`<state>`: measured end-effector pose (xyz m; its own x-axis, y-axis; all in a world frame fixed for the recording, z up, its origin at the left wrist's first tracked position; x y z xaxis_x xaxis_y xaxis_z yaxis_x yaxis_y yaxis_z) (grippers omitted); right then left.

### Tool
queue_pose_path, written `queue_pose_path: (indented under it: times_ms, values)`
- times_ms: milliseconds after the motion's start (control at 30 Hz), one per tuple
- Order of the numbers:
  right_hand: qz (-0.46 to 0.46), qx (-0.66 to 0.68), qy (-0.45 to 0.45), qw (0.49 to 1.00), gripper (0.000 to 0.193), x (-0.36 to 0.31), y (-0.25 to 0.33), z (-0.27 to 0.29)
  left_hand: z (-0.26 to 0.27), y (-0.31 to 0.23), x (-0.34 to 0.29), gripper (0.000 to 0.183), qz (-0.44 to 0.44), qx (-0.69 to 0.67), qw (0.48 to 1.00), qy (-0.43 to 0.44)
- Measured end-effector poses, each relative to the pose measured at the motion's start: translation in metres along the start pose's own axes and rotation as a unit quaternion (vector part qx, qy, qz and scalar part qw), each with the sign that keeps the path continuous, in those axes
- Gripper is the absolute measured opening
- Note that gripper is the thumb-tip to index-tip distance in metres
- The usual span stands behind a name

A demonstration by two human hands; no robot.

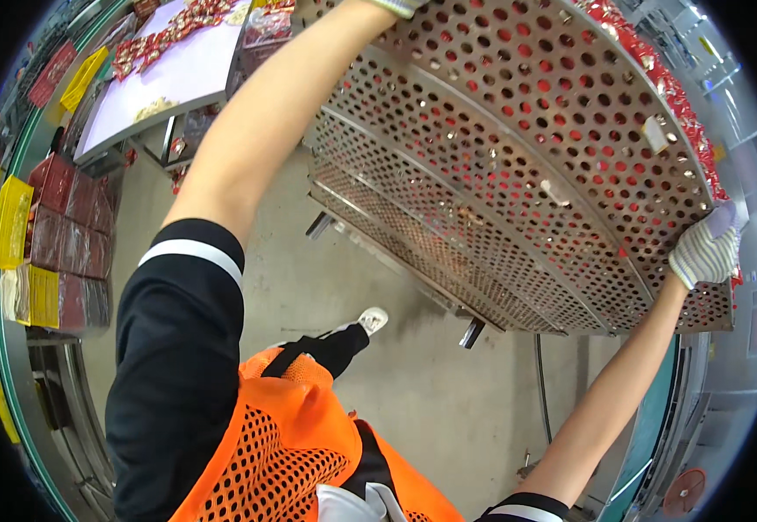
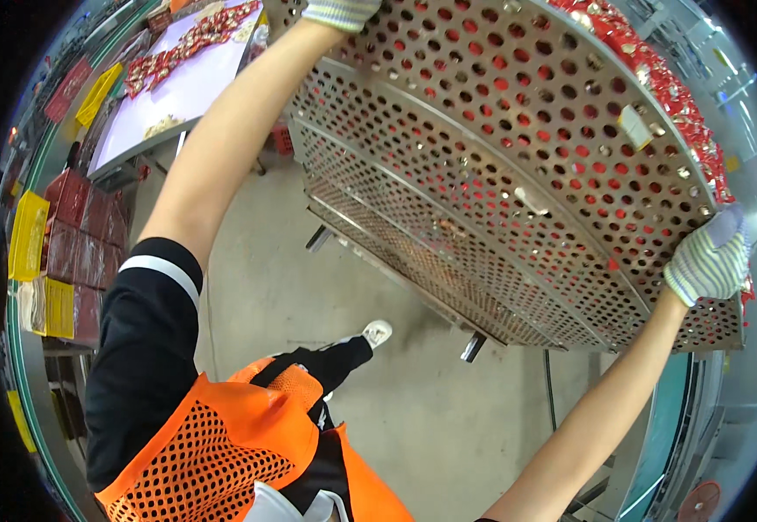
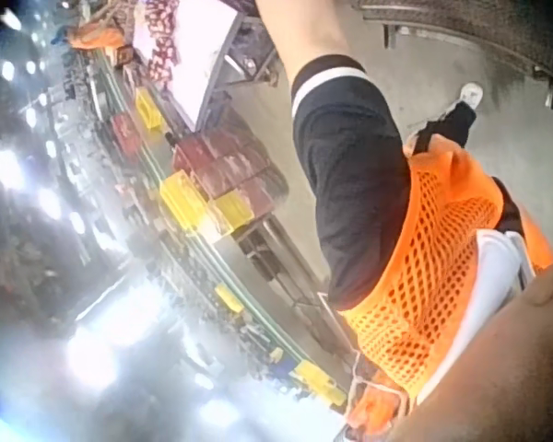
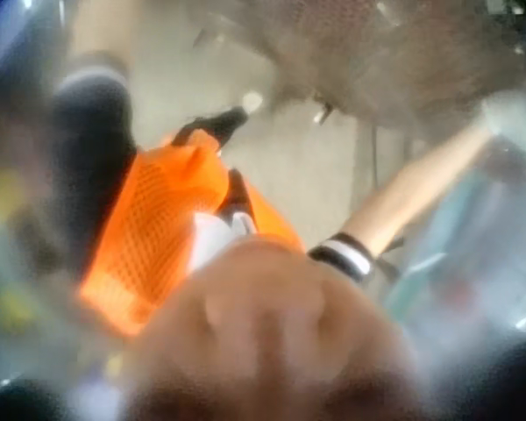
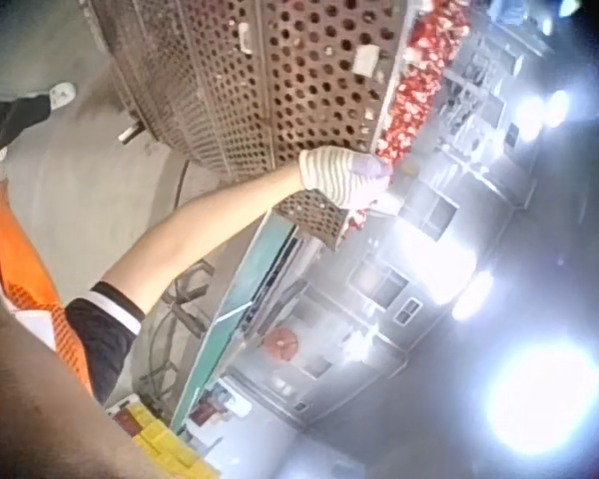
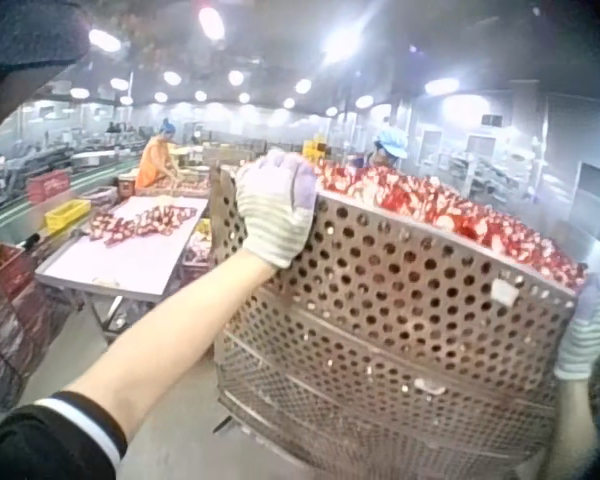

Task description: The person arranges red and gold wrapped candies on a purple table and places them into a large metal crate. The person also moves the crate and handles a yellow basket containing more candies.

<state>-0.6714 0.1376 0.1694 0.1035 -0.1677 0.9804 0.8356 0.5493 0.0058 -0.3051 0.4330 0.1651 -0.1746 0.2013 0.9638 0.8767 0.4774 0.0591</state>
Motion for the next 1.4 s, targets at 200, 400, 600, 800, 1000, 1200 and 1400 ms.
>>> queue_pose_path:
  times_ms: [200, 400, 600, 800, 1000, 1200, 1400]
  values:
    - [0.04, 0.03, -0.014, 0.999, 0.04, -0.002, 0.0, -0.001, -0.017, 0.006, -0.009, 0.024, 0.008, 0.039, 0.998, 0.047]
    - [0.124, 0.198, -0.178, 0.956, 0.023, -0.017, 0.046, 0.026, -0.036, 0.086, -0.059, 0.02, -0.039, 0.125, 0.99, 0.042]
    - [0.113, 0.129, -0.131, 0.976, 0.021, -0.009, 0.04, 0.04, -0.037, 0.006, -0.009, 0.027, -0.009, 0.033, 0.991, 0.126]
    - [0.073, 0.124, -0.037, 0.989, 0.025, 0.001, 0.044, 0.042, -0.043, 0.014, 0.004, 0.035, 0.045, 0.033, 0.978, 0.199]
    - [0.072, 0.134, -0.003, 0.988, 0.026, 0.001, 0.035, 0.042, -0.068, 0.041, -0.01, 0.046, 0.232, 0.032, 0.908, 0.348]
    - [0.045, 0.147, 0.06, 0.986, 0.027, 0.008, 0.035, 0.037, -0.071, 0.054, -0.012, 0.049, 0.275, 0.014, 0.884, 0.377]
    - [0.043, 0.184, 0.06, 0.98, 0.025, 0.005, 0.032, 0.027, -0.062, 0.05, -0.014, 0.047, 0.263, 0.025, 0.903, 0.34]
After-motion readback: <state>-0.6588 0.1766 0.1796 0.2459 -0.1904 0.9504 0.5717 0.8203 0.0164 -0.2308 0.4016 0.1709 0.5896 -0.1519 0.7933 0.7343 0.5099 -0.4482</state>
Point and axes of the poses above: each hand's wrist, its own x-axis towards the middle knuckle, its own z-axis out of the back of the hand, y = z × x, the point moved 9 cm from there along x, towards the middle knuckle, and after that the axes turned 8 degrees about x, right-handed, at the moved point
